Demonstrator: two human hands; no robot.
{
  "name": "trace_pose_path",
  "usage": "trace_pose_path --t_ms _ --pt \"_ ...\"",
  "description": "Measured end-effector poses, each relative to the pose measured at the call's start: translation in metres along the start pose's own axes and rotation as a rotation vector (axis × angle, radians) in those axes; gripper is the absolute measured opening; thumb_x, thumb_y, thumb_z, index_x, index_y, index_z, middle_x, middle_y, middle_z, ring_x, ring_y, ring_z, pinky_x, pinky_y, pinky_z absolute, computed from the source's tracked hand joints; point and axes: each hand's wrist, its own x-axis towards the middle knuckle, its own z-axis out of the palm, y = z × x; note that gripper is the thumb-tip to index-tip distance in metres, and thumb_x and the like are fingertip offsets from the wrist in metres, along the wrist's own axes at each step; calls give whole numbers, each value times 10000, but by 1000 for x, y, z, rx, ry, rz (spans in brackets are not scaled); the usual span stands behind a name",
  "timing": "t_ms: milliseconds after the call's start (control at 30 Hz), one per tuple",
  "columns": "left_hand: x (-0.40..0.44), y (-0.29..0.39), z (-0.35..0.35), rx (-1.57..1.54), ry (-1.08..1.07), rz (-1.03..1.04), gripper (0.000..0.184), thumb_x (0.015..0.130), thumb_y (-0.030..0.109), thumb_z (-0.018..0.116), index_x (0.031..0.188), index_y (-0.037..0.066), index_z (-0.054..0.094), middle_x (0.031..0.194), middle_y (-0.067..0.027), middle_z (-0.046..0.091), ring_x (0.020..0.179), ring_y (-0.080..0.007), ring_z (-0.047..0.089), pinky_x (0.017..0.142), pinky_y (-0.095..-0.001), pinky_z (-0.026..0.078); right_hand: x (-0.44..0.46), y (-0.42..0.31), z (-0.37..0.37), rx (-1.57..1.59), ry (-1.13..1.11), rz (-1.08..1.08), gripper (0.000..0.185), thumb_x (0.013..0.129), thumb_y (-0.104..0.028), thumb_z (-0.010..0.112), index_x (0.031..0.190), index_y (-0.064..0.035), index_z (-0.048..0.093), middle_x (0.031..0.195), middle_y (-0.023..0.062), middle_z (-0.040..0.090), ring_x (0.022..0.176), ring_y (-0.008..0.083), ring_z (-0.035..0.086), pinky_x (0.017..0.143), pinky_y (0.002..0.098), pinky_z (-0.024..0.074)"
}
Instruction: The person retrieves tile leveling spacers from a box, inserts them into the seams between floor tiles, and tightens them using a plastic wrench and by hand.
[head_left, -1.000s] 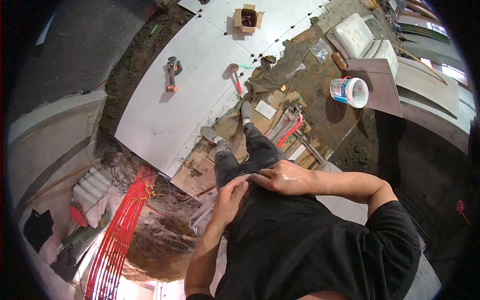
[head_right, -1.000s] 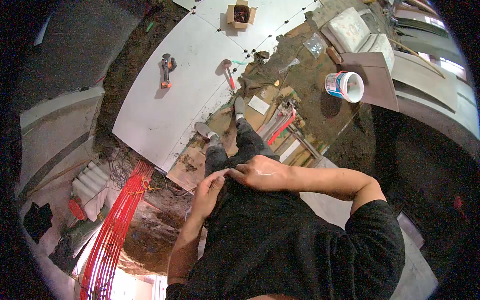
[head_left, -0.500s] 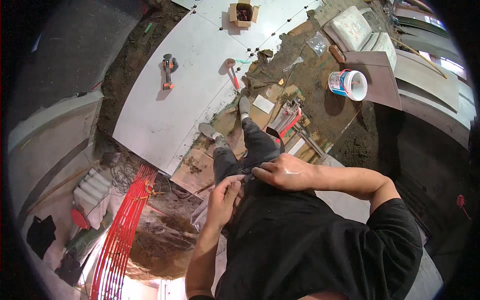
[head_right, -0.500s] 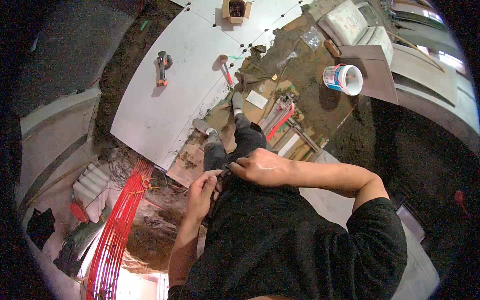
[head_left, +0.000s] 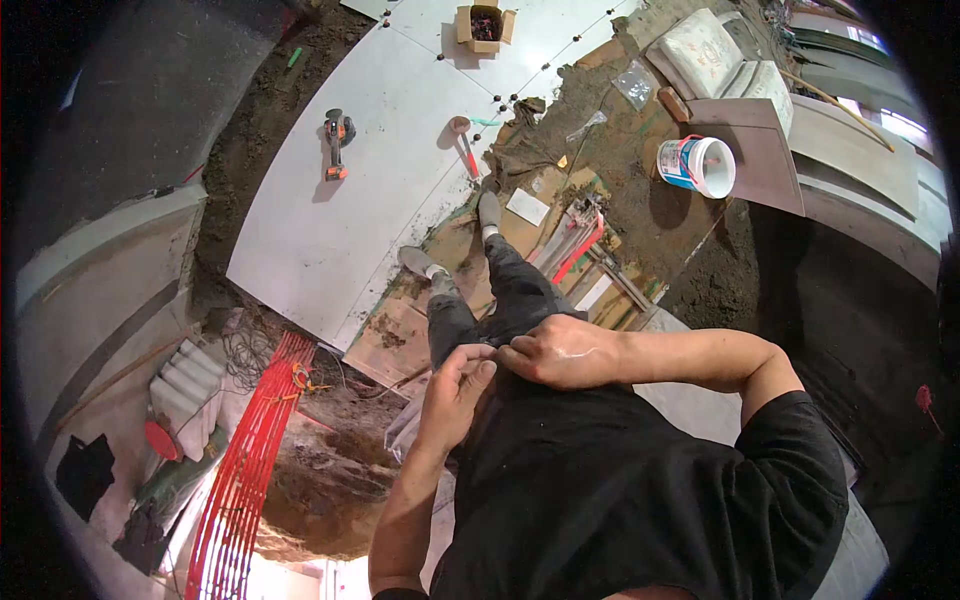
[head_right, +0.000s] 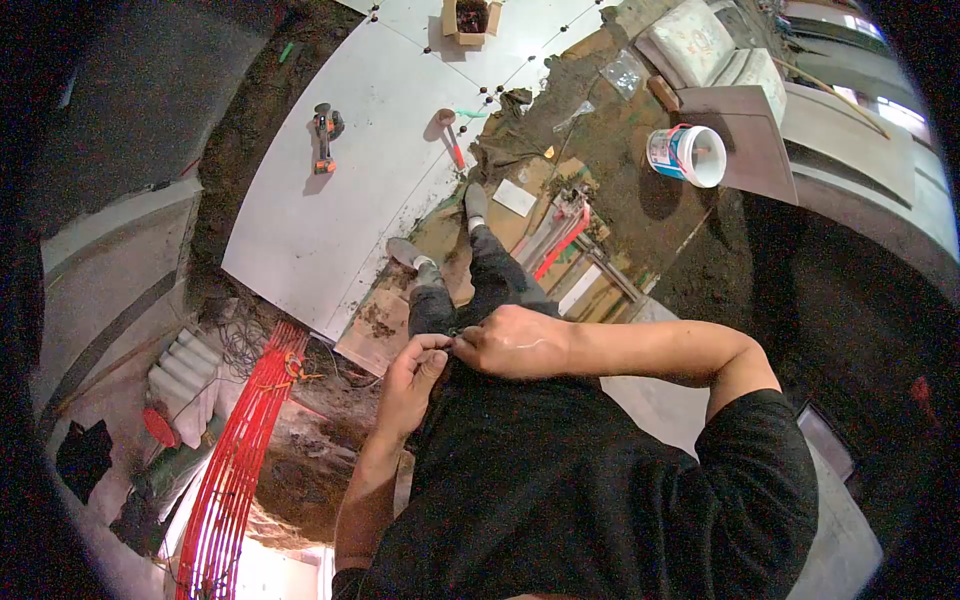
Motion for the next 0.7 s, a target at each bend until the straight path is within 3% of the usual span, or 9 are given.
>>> trace_pose_path --t_ms 100,233,300,333,433,467,567,600,700 --pt "1 6 2 -28 11 1 497 1179 437 739 1481 43 722 1050 -68 787 962 -125 696 888 -338 570 2 4 5 39 -20 -3 207 1028 -162 688 1144 9 674 874 169 712 783 413 781 667 537 629" --pt "4 18 1 -52 -129 -7 468 1131 402 813 1426 42 763 1094 -100 803 965 -155 720 886 -359 577 -8 17 9 489 -12 70 310 1066 -223 751 1277 1 729 1087 219 805 1025 459 798 875 556 639" --pt "4 31 -3 191 -190 18 423 1100 374 846 1364 46 803 1092 -103 799 955 -173 727 871 -362 580 -13 27 -5 703 44 24 369 1089 -276 786 1345 -12 758 1211 235 831 1148 462 791 984 551 627" --pt "7 36 -6 315 -214 36 400 1085 360 863 1333 48 823 1092 -105 797 950 -183 730 864 -363 581 -20 37 -13 831 -93 86 448 1111 -343 812 1415 -16 782 1354 198 827 1227 405 778 1065 510 601" --pt "10 40 -11 444 -100 292 327 1055 317 883 1250 55 859 1076 -89 784 926 -190 732 826 -349 575 -57 64 -20 789 -84 207 445 1112 -363 826 1401 -26 810 1336 177 839 1238 362 778 1031 486 610" --pt "10 45 -13 337 -118 128 308 1053 294 879 1250 58 855 1067 -76 779 897 -186 719 795 -341 566 -71 73 -18 707 -160 226 438 1122 -364 818 1405 -30 818 1339 182 837 1239 340 765 1020 471 612" --pt "21 47 -9 276 -173 95 290 1046 279 881 1222 50 857 1049 -71 769 871 -193 707 786 -336 557 -89 70 -13 892 -85 152 455 1112 -381 828 1399 -29 822 1292 179 846 1211 341 767 1019 485 601" --pt "22 52 -5 298 -218 101 282 1052 276 876 1214 45 858 1050 -65 764 873 -182 698 789 -337 556 -93 62 -22 964 -112 228 458 1092 -384 848 1366 -18 824 1245 179 849 1207 350 781 1006 499 595" --pt "32 75 10 373 -342 130 264 1071 267 860 1189 30 859 1054 -47 749 880 -150 670 796 -338 551 -93 56 -23 772 -118 90 441 1087 -377 847 1349 -24 820 1265 192 838 1187 373 793 971 501 602"
